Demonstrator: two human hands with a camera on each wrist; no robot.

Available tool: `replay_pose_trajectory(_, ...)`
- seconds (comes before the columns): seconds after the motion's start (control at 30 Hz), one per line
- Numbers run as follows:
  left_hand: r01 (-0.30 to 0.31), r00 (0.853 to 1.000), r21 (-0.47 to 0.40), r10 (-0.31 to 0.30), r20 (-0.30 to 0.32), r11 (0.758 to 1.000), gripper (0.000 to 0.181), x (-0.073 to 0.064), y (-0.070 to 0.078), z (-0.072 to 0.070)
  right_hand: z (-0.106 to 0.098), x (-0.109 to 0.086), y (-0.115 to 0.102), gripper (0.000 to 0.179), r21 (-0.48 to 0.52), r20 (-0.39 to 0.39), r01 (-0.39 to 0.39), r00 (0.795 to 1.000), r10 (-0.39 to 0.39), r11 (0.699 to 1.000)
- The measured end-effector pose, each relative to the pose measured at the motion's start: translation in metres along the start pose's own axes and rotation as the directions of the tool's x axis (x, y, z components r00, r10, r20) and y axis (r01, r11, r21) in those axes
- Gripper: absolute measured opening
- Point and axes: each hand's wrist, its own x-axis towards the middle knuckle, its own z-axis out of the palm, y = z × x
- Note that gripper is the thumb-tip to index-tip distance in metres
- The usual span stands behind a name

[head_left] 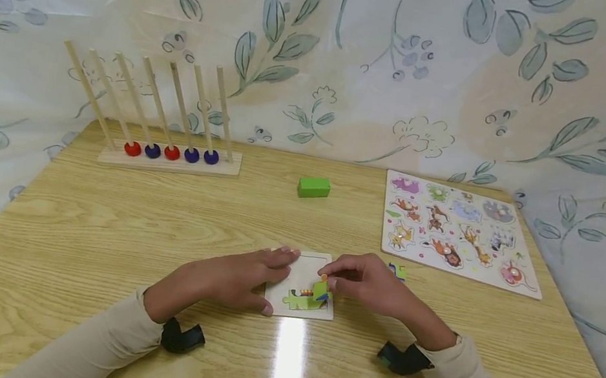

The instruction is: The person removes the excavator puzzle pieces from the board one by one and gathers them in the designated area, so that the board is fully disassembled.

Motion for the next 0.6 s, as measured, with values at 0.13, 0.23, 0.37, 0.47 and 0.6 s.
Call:
replay_pose_trajectory(0.13, -0.03, 0.999, -0.015, 0.031, 0.029, 0.999, 0.067, 0.002, 0.002, 0.001, -0.005, -0.006, 0.005, 0.021, 0.011, -0.018, -0.012, 1.0, 0.012, 1.0)
replay_pose_trajectory(0.23, -0.012, 0.999, -0.025, 0.013, 0.045, 1.0, 0.066, 0.002, 0.003, 0.001, -0.009, -0.01, 0.006, 0.023, 0.017, -0.026, -0.022, 0.999, 0.022, 1.0)
replay_pose_trajectory(0.37, 0.003, 0.999, -0.022, -0.002, 0.048, 1.0, 0.067, 0.002, 0.004, 0.001, -0.014, -0.015, 0.006, 0.023, -0.002, -0.036, -0.028, 0.999, 0.028, 1.0)
replay_pose_trajectory(0.47, 0.002, 0.999, -0.014, -0.001, 0.045, 1.0, 0.067, 0.002, 0.004, 0.001, -0.018, -0.019, 0.007, 0.022, -0.022, -0.041, -0.026, 0.999, 0.025, 0.999)
replay_pose_trajectory(0.6, -0.017, 0.999, -0.014, 0.018, 0.045, 1.0, 0.066, 0.003, 0.005, 0.002, -0.021, -0.025, 0.011, 0.021, -0.047, -0.042, -0.047, 0.998, 0.045, 0.998)
